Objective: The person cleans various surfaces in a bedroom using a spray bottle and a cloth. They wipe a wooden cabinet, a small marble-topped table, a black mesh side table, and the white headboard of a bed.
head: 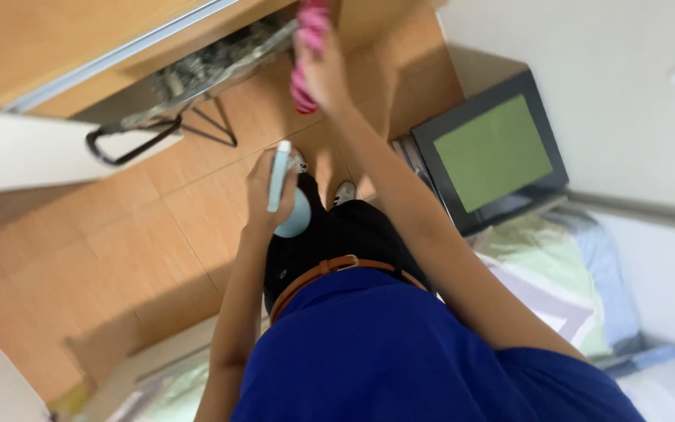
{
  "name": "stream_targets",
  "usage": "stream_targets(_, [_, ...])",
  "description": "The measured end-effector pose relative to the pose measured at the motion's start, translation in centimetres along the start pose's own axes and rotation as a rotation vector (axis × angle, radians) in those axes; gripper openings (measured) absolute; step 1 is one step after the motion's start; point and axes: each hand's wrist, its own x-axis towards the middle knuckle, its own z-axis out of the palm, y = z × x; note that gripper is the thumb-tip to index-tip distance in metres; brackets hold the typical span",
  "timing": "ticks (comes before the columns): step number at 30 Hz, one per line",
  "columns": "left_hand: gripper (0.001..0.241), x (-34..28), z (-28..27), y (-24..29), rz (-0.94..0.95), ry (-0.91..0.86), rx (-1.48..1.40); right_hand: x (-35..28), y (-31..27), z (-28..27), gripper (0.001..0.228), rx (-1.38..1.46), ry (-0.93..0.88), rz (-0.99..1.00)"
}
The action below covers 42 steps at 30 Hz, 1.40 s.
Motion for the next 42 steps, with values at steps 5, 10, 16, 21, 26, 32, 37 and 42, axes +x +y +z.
stream_targets(5, [0.03, 2.1, -1.1, -1.4, 0.119, -0.037, 0.072, -0.5, 1.7, 0.1, 0.066, -0.453, -0.066, -0.551])
stream_targets(10, [0.036, 6.4, -1.1, -4.1, 0.13, -0.207, 0.112, -2.8, 13.7, -6.5, 0.062, -0.589, -0.017, -0.404])
stream_targets(16, [0.033, 12.0, 0.2, -6.9, 0.176, -0.475, 0.133, -11.1, 19.6, -12.9, 0.026, -0.229, 0.321, 0.04])
stream_targets(21, [0.03, 14.5, 4.2, -8.2, 0.081, -0.685, 0.086, -16.9, 31.0, -20.1, 0.027, -0.589, 0.802, 0.459])
stream_targets(26, [0.03, 16.4, 11.0, -7.8, 0.242, -0.943, -0.001, -22.9, 27.9, -22.4, 0.043, -0.216, 1.291, 0.24])
stream_targets(32, [0.027, 16.8, 20.6, -7.4, 0.306, -1.153, 0.012, -24.0, 24.0, -30.2, 0.041, 0.115, 1.418, 0.56])
stream_targets(37, [0.029, 15.2, 26.6, -6.9, 0.253, -1.184, 0.022, -20.7, 28.3, -40.4, 0.058, -0.126, 1.445, 0.587])
stream_targets(42, [0.031, 13.8, 32.3, -10.6, 0.331, -1.197, 0.001, -15.6, 30.1, -46.9, 0.086, -0.378, 1.516, 0.524])
